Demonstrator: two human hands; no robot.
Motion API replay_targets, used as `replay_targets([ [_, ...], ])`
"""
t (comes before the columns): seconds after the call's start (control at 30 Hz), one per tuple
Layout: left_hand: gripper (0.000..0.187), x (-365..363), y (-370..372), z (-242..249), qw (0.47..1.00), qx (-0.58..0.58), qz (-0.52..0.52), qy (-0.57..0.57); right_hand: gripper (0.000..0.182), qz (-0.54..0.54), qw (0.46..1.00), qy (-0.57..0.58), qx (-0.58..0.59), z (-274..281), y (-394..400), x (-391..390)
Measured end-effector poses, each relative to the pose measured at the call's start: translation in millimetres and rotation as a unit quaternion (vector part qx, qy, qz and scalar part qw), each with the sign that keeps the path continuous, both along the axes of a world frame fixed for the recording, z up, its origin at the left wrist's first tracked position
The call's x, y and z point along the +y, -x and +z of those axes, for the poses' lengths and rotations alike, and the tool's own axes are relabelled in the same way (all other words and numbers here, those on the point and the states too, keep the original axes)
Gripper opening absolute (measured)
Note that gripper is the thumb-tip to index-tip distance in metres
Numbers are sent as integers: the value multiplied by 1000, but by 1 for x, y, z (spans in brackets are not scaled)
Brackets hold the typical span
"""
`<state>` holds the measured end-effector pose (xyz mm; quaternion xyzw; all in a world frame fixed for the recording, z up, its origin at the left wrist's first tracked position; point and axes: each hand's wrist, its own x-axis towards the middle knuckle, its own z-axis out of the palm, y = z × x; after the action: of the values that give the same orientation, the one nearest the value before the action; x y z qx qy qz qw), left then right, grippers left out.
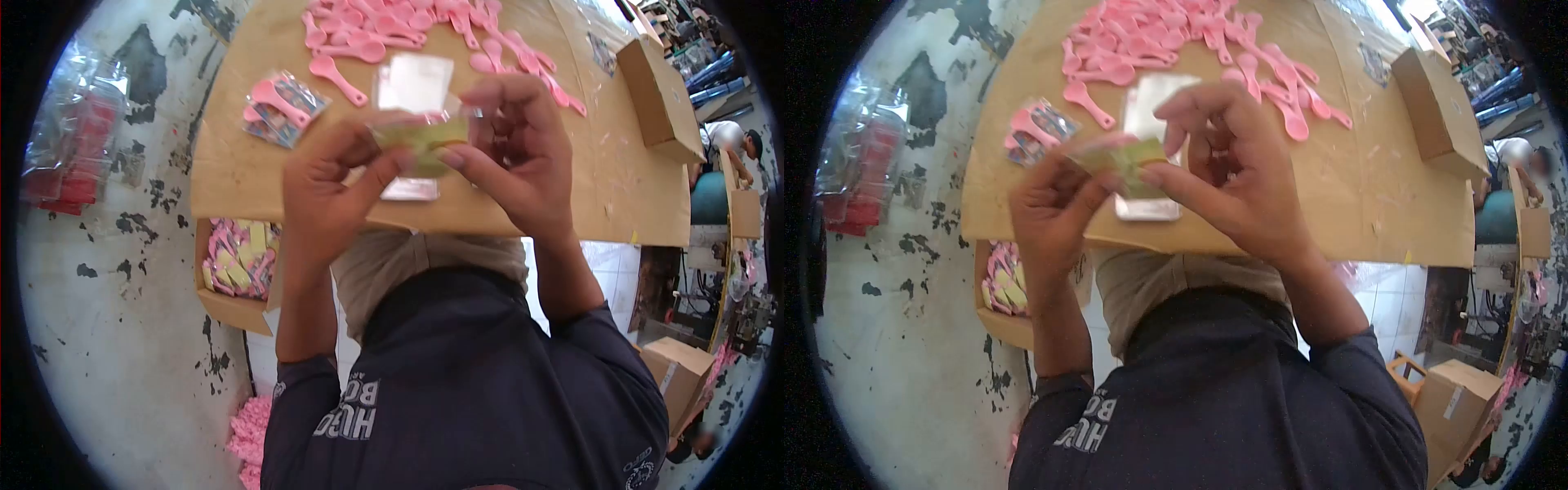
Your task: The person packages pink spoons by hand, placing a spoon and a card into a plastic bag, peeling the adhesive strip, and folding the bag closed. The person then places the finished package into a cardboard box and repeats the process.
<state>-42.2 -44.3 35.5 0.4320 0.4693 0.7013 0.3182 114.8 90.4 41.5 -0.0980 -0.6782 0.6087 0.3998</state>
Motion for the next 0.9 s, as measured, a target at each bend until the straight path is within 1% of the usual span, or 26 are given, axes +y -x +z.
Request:
replay_targets([
  [0.03,33,-1,-1,0,998,37,39,-36,31,-25,996,-67,-46,2,-2,1],
  [0.07,33,-3,0,-2,998,34,38,-30,30,-49,985,-137,-89,2,-4,3],
  [0.1,31,-6,4,-3,993,88,75,-40,30,-50,986,-132,-91,-2,-8,3],
  [0.13,30,-7,9,-4,982,143,111,-52,25,-75,980,-154,-105,-5,-11,5],
  [0.17,30,-8,15,-4,982,144,110,-51,21,-101,972,-177,-118,-8,-14,7],
  [0.2,29,-7,23,-3,967,191,152,-67,21,-101,972,-176,-117,-10,-19,10],
  [0.23,28,-8,32,-3,948,238,193,-83,16,-120,972,-167,-117,-13,-25,13],
  [0.27,28,-8,44,-4,947,240,195,-82,12,-137,971,-159,-114,-15,-31,17],
  [0.3,30,-9,59,-6,940,257,210,-77,12,-134,972,-159,-110,-17,-37,22],
  [0.37,32,-21,82,-3,928,282,233,-74,10,-172,966,-131,-144,-19,-50,30],
  [0.4,37,-29,91,0,904,361,224,45,10,-167,968,-133,-136,-17,-55,34],
  [0.43,43,-33,97,2,861,432,212,163,11,-193,956,-143,-169,-16,-61,38],
  [0.47,42,-35,99,0,850,432,221,204,13,-220,942,-153,-204,-15,-65,42],
  [0.5,42,-36,101,-4,848,434,227,204,13,-216,943,-154,-200,-15,-69,45],
  [0.57,35,-34,102,-14,845,468,215,144,21,-246,902,-187,-301,-19,-73,51],
  [0.6,35,-30,98,-17,845,468,215,145,21,-245,903,-187,-300,-23,-72,52],
  [0.67,31,-18,86,-24,846,460,226,147,36,-242,879,-162,-378,-35,-72,54],
  [0.7,31,-15,88,-31,847,460,226,143,36,-245,878,-163,-378,-39,-72,54],
  [0.77,28,-7,99,-43,814,505,226,177,46,-226,866,-159,-416,-41,-67,49],
  [0.8,28,-4,106,-46,813,508,227,171,51,-213,869,-130,-427,-35,-63,47],
  [0.87,24,1,121,-48,836,478,217,162,51,-208,870,-133,-426,-34,-61,50],
  [0.9,24,3,125,-42,836,481,213,157,50,-198,871,-134,-429,-36,-61,52],
])
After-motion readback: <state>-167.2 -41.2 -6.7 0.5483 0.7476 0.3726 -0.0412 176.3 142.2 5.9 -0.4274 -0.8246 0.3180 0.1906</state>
